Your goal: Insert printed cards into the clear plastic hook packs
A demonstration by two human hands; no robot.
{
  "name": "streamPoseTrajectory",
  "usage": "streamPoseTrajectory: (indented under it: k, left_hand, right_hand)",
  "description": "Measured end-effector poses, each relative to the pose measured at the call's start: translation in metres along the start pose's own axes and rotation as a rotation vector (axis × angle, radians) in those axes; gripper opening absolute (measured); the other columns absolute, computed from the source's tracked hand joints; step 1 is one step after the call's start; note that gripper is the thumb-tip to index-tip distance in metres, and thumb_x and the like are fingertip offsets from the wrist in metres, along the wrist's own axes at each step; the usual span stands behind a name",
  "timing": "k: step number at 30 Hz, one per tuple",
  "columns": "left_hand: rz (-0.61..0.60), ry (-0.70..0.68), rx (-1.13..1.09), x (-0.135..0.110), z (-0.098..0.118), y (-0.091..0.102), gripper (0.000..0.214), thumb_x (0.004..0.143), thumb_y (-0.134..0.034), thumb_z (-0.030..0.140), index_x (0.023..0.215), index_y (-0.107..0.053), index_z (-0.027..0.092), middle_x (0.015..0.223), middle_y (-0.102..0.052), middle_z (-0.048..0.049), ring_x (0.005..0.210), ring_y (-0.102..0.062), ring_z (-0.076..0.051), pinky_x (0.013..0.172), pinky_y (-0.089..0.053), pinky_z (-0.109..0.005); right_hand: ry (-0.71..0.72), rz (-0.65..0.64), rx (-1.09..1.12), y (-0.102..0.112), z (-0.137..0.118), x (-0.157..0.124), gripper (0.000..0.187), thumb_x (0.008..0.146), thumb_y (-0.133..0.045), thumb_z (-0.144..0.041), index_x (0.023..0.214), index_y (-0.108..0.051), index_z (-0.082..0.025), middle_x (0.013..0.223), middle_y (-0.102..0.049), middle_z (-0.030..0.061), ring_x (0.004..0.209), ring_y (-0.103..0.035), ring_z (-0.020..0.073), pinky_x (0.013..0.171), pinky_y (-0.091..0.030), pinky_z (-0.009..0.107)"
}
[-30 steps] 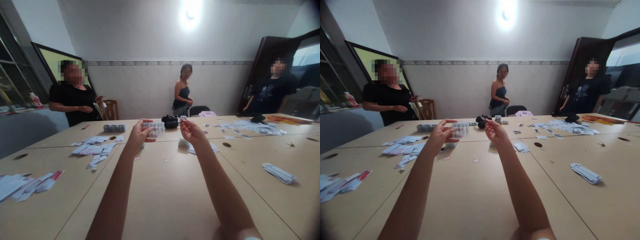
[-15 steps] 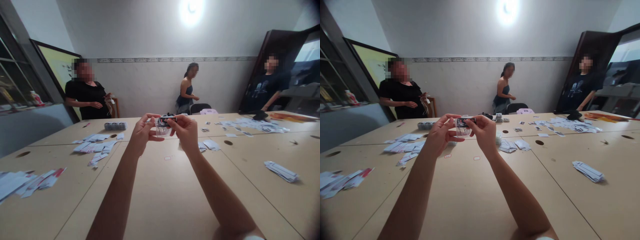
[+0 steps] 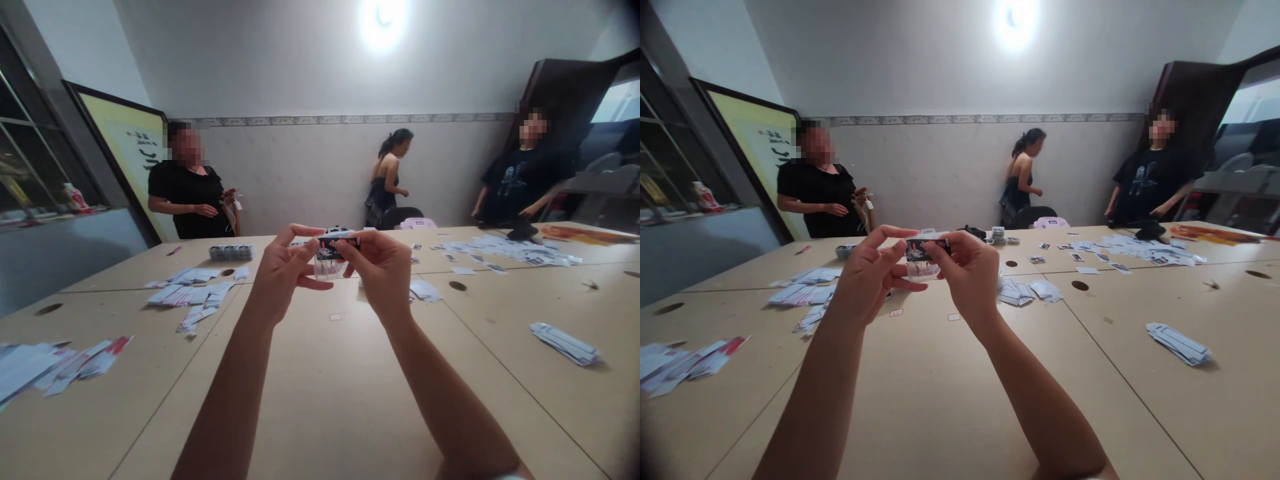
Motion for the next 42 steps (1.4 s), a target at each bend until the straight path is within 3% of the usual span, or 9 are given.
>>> streamPoseTrajectory:
  k: [28,42]
  left_hand:
    - [-0.036,-0.036,-0.004,-0.006,0.006,-0.004,0.032,0.088,-0.075,0.044,0.107,-0.063,0.022,0.082,-0.074,0.0004,0.068,-0.078,-0.023,0.051,-0.067,-0.032]
    - [-0.015,-0.076,0.043,-0.003,0.004,-0.004,0.034,0.088,-0.073,0.048,0.105,-0.062,0.022,0.074,-0.073,0.0012,0.064,-0.077,-0.022,0.049,-0.067,-0.030]
  right_hand:
    - [-0.006,0.028,-0.028,0.001,-0.013,-0.007,0.012,0.075,-0.082,-0.026,0.074,-0.071,-0.020,0.061,-0.070,-0.0031,0.047,-0.059,0.0089,0.042,-0.051,0.023]
    - [-0.017,0.029,-0.048,0.001,-0.012,-0.007,0.011,0.076,-0.081,-0.027,0.075,-0.073,-0.020,0.064,-0.072,-0.0017,0.055,-0.065,0.0123,0.044,-0.052,0.023]
Point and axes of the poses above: each hand's wrist, its own x-axis towards the middle knuckle, its own y-axis out of the back of the hand, z = x × y, the point moved 6 cm from there along x, towards the middle knuckle
